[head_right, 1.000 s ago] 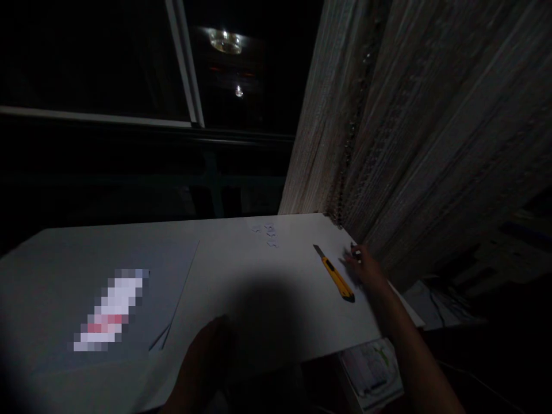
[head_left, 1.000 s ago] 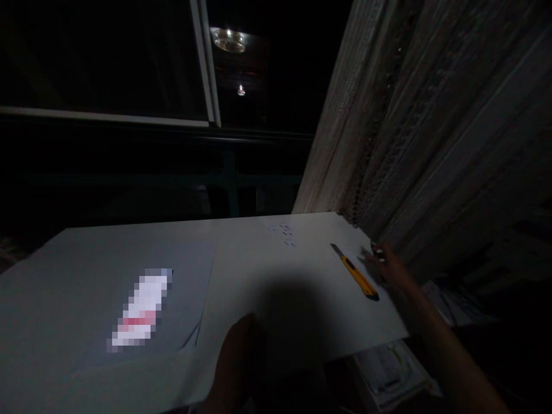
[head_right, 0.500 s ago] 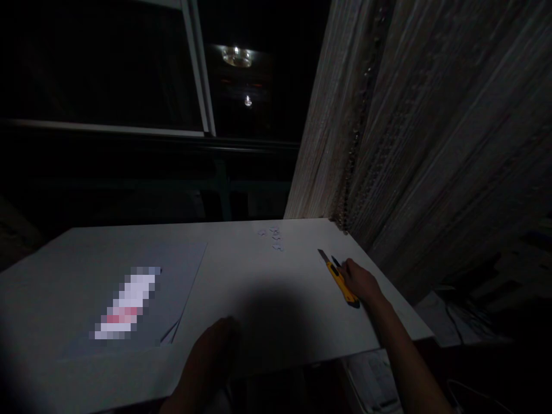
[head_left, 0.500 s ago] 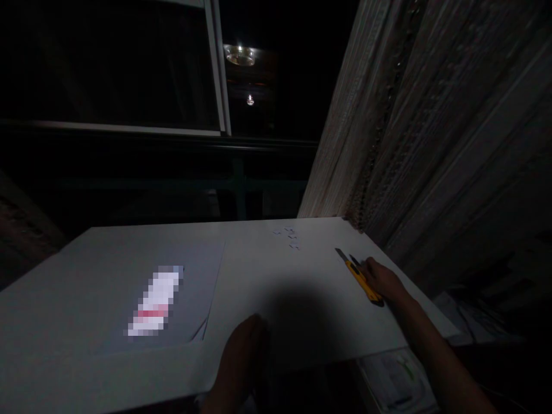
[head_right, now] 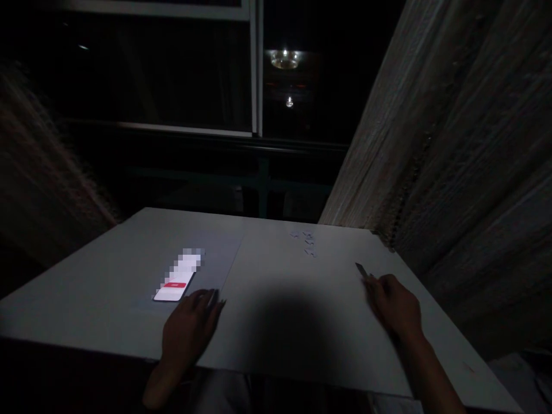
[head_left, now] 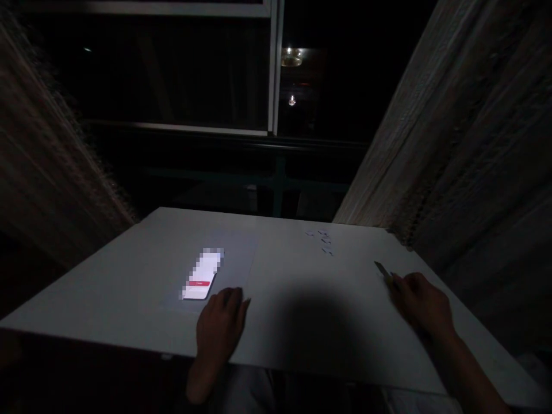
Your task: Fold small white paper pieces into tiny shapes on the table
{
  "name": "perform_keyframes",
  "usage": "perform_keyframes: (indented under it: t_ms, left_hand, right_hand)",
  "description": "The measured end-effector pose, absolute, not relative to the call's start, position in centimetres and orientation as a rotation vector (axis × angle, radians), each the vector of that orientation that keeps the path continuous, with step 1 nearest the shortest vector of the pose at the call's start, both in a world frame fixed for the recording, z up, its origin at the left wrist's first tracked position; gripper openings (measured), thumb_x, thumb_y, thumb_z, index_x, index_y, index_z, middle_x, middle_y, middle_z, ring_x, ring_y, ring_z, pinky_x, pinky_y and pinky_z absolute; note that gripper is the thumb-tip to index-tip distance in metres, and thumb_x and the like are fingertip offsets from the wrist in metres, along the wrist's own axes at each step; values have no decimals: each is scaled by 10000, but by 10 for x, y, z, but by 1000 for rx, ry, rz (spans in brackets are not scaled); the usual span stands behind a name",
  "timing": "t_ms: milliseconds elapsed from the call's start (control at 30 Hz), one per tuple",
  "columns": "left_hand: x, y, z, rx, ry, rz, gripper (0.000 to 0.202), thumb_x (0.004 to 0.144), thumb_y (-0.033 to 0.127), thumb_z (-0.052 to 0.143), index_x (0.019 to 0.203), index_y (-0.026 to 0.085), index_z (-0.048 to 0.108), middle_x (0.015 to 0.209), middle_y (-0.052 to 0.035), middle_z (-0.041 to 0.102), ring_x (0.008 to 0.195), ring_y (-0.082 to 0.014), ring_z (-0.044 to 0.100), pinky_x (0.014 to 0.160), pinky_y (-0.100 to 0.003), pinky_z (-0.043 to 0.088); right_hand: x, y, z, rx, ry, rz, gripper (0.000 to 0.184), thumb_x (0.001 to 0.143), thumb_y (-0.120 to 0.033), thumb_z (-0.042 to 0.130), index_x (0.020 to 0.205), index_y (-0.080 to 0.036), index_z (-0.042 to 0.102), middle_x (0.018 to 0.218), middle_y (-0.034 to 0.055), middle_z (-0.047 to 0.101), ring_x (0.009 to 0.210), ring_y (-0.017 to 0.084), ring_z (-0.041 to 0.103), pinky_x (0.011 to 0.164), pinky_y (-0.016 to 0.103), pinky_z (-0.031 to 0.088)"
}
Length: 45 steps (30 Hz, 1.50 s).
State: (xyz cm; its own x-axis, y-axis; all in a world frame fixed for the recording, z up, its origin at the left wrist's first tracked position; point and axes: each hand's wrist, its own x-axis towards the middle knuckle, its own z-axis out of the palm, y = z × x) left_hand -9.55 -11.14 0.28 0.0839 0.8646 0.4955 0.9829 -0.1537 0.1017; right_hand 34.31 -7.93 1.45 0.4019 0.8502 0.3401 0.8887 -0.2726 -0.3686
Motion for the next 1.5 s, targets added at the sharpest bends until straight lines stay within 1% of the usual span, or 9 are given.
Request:
perform_keyframes:
  t_ms: [233,400,533,633,767,900,1167,1367,1500]
  left_hand:
    - [-101,-114,5,-2137,-1999,-455,282,862,288,409,1013,200,630,905,-72,676,803,-216,562,629,-286,401]
    - [-104,-124,11,-2173,-2016,-401,336,766,131,455,1044,219,623,794,-48,673,781,-198,558,616,-260,383]
    - [-108,-128,15,-2070,-2082,-469,280,788,198,454,976,238,657,759,-46,666,749,-185,570,569,-241,364]
    - [-113,-129,17,-1986,-2157,-462,304,814,270,438,1025,247,655,717,-53,658,650,-171,572,518,-234,335]
    - [-117,-132,18,-1952,-2228,-459,311,826,319,432,1029,259,660,710,-56,655,608,-159,573,494,-223,310]
    - [-113,-132,22,-1975,-2178,-437,269,813,275,452,954,254,680,709,-53,653,647,-170,571,498,-229,302]
    - [-109,-131,19,-2034,-2018,-540,225,823,257,457,906,226,663,744,-43,670,756,-195,563,530,-244,333]
    - [-114,-132,3,-2012,-1745,-844,274,759,134,462,961,192,638,725,-37,669,687,-172,560,541,-247,372]
    - [-117,-132,1,-1993,-1587,-1016,267,764,119,461,970,170,623,747,-37,673,676,-163,560,571,-252,394]
  right_hand:
    - [213,-50,10,-1595,-1988,453,294,807,-479,458,667,-221,476,570,0,552,521,142,494,507,246,358]
    - [137,-38,-3,-1289,-2234,723,244,773,-405,531,646,-205,472,563,-23,555,508,110,486,505,220,343]
    - [90,-34,-9,-1183,-2090,1231,269,753,-435,560,664,-189,500,551,-19,593,464,98,527,452,198,379]
    - [61,-30,-11,-1180,-1969,1482,391,781,-537,489,693,-161,548,595,18,635,416,93,532,346,173,317]
    - [31,-23,-9,-1223,-1839,1541,526,797,-627,399,735,-134,571,624,52,662,392,83,542,317,158,284]
    - [11,-20,-4,-1288,-1855,1456,574,770,-674,393,672,-140,580,569,41,655,384,95,561,382,185,377]
    - [-1,-12,0,-1530,-1870,1292,266,738,-338,573,535,-174,520,417,4,583,406,125,576,384,192,373]
    - [1,-10,-7,-1547,-1821,1360,267,771,-324,534,553,-178,484,369,-7,549,319,100,495,296,174,304]
    - [0,-10,-12,-1501,-1758,1438,258,781,-296,531,567,-173,456,483,29,627,349,106,539,271,166,299]
